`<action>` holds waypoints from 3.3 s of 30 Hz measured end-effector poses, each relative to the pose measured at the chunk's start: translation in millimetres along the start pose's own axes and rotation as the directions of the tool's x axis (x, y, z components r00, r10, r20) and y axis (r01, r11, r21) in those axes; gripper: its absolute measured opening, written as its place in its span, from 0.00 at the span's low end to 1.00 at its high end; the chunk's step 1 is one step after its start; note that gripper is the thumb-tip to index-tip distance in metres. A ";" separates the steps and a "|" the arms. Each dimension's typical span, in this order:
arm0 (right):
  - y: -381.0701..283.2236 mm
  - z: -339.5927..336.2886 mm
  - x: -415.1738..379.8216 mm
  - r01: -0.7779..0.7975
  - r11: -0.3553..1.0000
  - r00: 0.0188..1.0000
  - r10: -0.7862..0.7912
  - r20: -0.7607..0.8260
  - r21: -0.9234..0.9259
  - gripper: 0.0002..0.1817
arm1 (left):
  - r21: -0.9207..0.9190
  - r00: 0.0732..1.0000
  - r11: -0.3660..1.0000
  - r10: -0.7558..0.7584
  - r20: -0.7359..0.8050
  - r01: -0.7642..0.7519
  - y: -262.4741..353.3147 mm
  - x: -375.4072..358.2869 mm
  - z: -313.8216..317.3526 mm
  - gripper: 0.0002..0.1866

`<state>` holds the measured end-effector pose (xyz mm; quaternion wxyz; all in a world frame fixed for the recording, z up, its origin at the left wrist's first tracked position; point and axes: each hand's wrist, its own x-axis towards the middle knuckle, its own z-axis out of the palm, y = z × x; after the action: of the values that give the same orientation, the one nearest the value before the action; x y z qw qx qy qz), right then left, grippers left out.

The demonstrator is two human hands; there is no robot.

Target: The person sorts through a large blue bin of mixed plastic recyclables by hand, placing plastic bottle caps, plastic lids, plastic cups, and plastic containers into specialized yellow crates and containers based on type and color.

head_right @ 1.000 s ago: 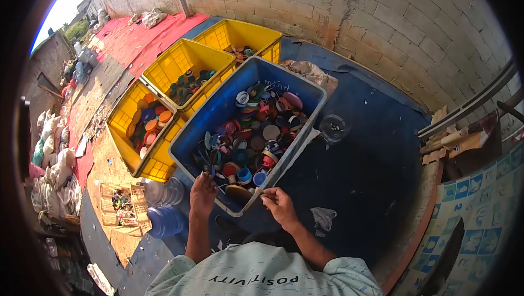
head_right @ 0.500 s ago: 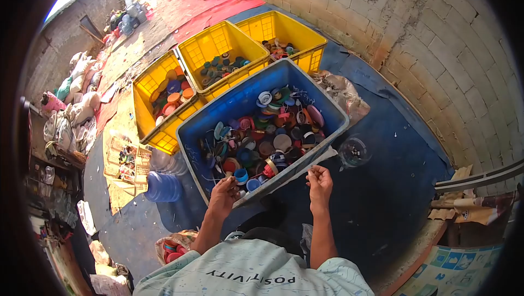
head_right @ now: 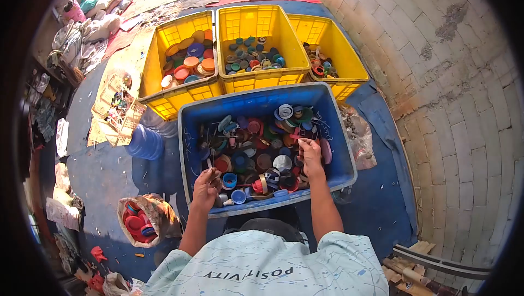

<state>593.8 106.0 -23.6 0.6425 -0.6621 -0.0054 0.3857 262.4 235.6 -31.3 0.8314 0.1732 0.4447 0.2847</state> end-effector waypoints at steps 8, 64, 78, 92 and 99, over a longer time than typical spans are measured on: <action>31.6 25.2 170.0 -0.016 0.945 0.985 -0.041 -0.167 -0.327 0.18 | -0.140 0.952 0.973 0.140 -0.274 -0.183 -37.5 -39.1 15.5 0.05; -37.2 -135.4 16.4 -0.218 0.965 0.959 0.184 0.217 0.146 0.16 | 0.811 0.955 0.584 0.257 -0.146 -0.033 -151.0 327.7 189.5 0.15; -9.9 -89.8 69.5 -0.295 0.941 0.924 0.238 0.298 0.164 0.13 | 0.113 0.981 0.981 0.167 -0.102 -0.155 -123.8 171.7 179.9 0.11; -174.4 64.7 182.8 -0.005 0.913 0.920 -0.156 0.360 0.407 0.16 | -0.040 0.927 0.935 0.354 0.121 -0.352 80.2 176.3 335.9 0.22; -99.9 6.2 143.6 -0.030 0.929 0.958 -0.078 0.275 0.368 0.15 | -0.115 0.990 0.985 0.134 0.042 -0.129 10.8 158.6 243.3 0.15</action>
<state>740.3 200.8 -9.9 0.7525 -0.4673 -0.0335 0.4630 533.0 335.1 5.4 0.8300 0.1624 0.3948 0.3589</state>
